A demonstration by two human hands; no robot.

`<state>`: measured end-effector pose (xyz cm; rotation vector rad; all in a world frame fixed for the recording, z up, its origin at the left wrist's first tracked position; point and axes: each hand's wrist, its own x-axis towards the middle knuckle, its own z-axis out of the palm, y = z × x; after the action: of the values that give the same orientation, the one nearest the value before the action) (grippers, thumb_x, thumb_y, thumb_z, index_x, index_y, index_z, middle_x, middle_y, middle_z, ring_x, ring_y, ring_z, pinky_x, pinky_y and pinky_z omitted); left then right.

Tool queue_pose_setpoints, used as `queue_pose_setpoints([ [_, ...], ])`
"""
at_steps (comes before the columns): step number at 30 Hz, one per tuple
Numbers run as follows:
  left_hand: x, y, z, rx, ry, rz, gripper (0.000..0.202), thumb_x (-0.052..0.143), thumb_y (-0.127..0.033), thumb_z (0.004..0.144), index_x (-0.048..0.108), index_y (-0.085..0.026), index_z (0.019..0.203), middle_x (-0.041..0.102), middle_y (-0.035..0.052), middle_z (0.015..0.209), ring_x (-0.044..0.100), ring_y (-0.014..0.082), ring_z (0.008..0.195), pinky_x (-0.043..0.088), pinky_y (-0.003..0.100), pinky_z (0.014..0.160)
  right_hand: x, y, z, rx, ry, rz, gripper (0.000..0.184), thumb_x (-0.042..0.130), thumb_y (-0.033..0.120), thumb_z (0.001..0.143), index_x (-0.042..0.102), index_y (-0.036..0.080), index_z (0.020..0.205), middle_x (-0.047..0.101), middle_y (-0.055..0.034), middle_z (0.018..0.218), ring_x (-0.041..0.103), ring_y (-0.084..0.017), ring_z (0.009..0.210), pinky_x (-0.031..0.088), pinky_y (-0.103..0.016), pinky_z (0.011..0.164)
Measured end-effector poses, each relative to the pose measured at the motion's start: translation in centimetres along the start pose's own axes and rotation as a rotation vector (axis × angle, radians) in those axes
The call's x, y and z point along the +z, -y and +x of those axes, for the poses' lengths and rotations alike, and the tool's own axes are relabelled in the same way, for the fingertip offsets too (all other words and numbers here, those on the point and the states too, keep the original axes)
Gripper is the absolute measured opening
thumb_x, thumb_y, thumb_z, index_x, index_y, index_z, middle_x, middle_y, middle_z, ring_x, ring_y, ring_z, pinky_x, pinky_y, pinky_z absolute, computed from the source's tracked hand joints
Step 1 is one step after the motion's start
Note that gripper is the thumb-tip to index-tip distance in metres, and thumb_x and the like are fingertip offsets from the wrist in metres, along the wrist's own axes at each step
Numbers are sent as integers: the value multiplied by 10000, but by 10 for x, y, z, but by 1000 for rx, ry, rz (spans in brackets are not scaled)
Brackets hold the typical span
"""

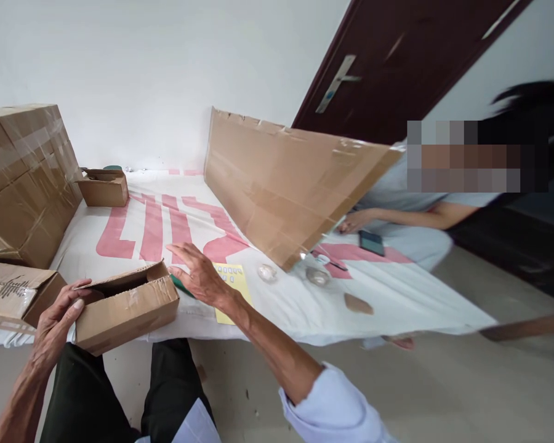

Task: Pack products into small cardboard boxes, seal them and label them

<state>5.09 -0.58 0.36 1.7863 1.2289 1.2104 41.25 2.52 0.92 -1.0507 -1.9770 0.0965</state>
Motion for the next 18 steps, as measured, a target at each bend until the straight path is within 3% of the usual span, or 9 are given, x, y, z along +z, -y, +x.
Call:
queue_pose_setpoints([
  [2,0,1,1,-1,-10,-18,426,644,-620,971,788,-230,1067,686,138,1414,614,365,1372,594,417,999,8,5,15,-33,64,76,367,633,263,1029,700,277,1389,743,-83,1327,697,-251,1234,599,-443,1047],
  [5,1,1,2,-12,-9,-32,430,656,-621,963,774,-226,1085,692,137,1390,630,355,1342,593,399,983,19,-3,25,-47,102,132,210,626,239,1026,809,254,1128,807,-59,1051,762,-221,966,622,-369,880],
  [8,4,2,2,-32,-20,-43,462,665,-644,945,763,-225,1114,697,128,1370,638,346,1323,585,388,991,29,-10,23,-4,37,23,232,607,251,1036,825,256,958,790,-45,855,739,-212,789,577,-332,755],
  [12,8,4,2,-72,-45,-66,509,670,-662,930,746,-226,1181,677,128,1407,616,345,1359,560,390,1037,40,-9,17,22,-45,-190,297,586,276,1051,791,257,838,749,-48,745,691,-207,696,496,-309,643],
  [15,7,3,2,-89,-18,-53,501,649,-659,945,741,-230,1186,664,124,1437,597,343,1387,532,403,1096,39,-1,16,-18,-74,-228,293,552,259,1067,795,262,901,755,-48,778,696,-211,724,514,-320,655],
  [18,5,1,2,-81,6,-39,510,613,-667,962,749,-236,1198,672,111,1445,564,347,1431,454,441,1204,30,12,13,-53,-151,-181,259,539,248,1074,792,262,1127,789,-81,1015,730,-247,949,585,-376,828],
])
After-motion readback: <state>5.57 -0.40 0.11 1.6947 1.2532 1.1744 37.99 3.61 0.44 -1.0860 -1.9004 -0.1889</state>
